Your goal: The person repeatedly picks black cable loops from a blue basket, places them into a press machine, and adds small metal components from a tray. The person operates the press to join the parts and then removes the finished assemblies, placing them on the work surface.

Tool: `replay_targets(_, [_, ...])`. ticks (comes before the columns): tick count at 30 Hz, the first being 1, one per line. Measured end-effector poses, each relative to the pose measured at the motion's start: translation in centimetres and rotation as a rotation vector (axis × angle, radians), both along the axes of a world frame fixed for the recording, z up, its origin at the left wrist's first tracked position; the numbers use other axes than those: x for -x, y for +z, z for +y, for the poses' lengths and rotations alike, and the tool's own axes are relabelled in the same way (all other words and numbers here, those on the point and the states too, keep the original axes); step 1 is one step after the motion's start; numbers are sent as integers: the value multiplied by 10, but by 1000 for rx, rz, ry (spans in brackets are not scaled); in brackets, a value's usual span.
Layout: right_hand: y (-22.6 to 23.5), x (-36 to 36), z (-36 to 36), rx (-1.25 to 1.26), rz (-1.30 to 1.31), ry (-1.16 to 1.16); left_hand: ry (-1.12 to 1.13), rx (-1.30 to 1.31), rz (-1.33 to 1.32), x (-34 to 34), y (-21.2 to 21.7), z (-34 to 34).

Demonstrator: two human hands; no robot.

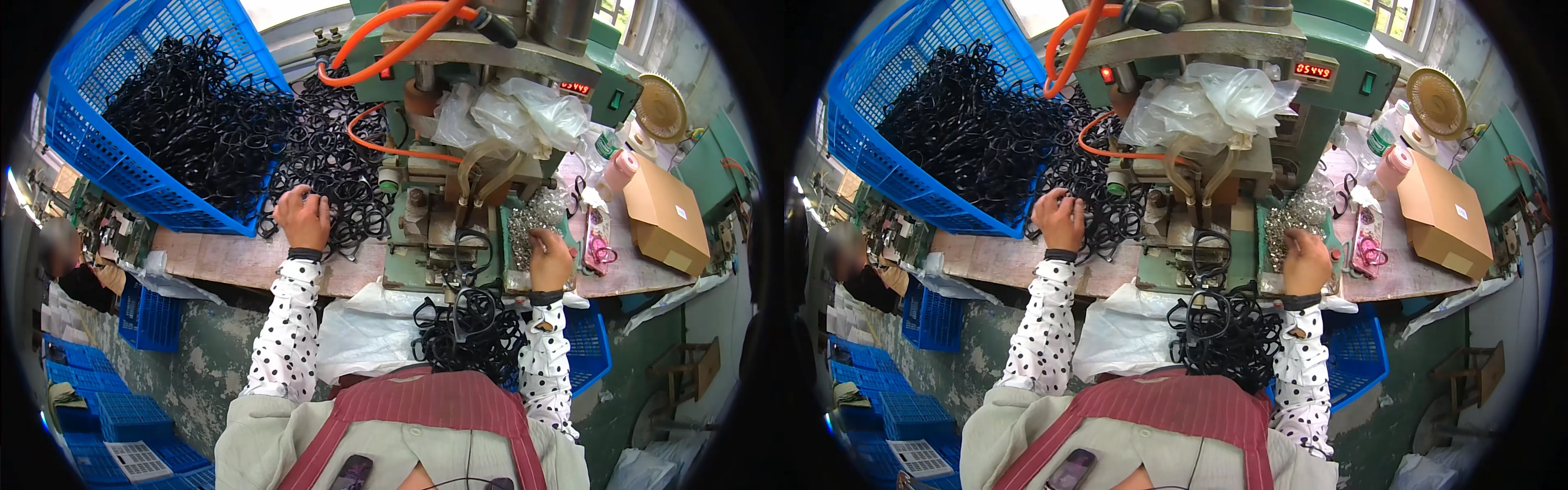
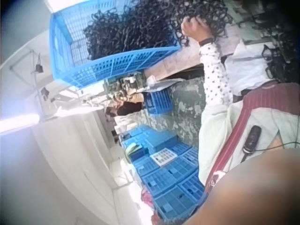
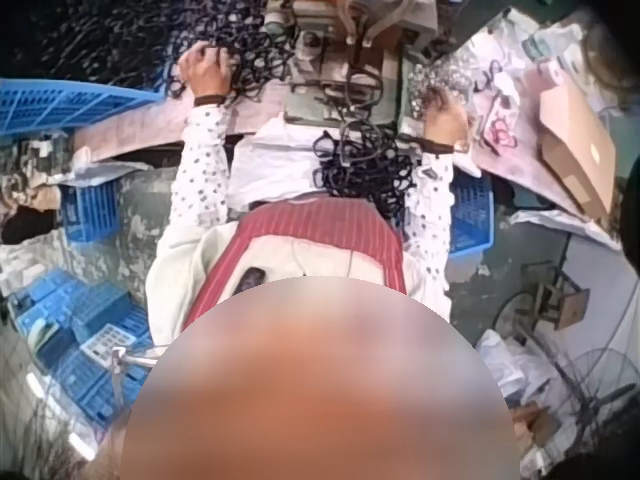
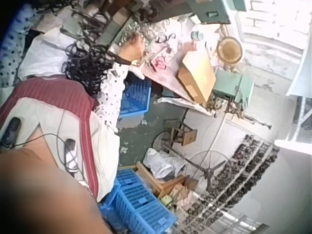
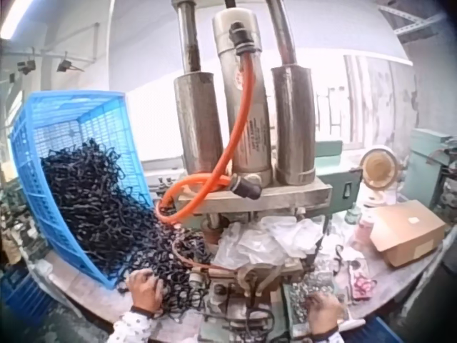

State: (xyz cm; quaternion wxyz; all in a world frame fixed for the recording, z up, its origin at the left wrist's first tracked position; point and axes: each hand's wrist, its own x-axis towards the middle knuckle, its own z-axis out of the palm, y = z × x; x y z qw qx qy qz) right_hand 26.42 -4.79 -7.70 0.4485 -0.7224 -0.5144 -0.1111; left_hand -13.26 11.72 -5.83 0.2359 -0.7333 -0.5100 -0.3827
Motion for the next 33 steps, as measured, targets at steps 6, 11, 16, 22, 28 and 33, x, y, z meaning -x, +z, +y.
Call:
replay_targets(6, [67, 43, 1, 31, 607, 404, -292, 364, -695, -29, 18, -21])
replay_targets(11, [99, 74, -6, 7, 756, 499, -474, 153, -516, -71, 42, -67])
replay_targets(16, [92, 92, 4, -36, 864, 505, -793, -27, -231, -96, 72, -98])
replay_targets(22, [104, 104, 15, -43, 860, 492, -991, -31, -150, -108, 74, -113])
replay_targets(28, [98, 109, 21, -107, 908, 499, -1208, -28, -151, -121, 75, -119])
replay_targets(33, [65, 47, 24, -134, 423, 139, -1269, 65, -38, -136, 67, -121])
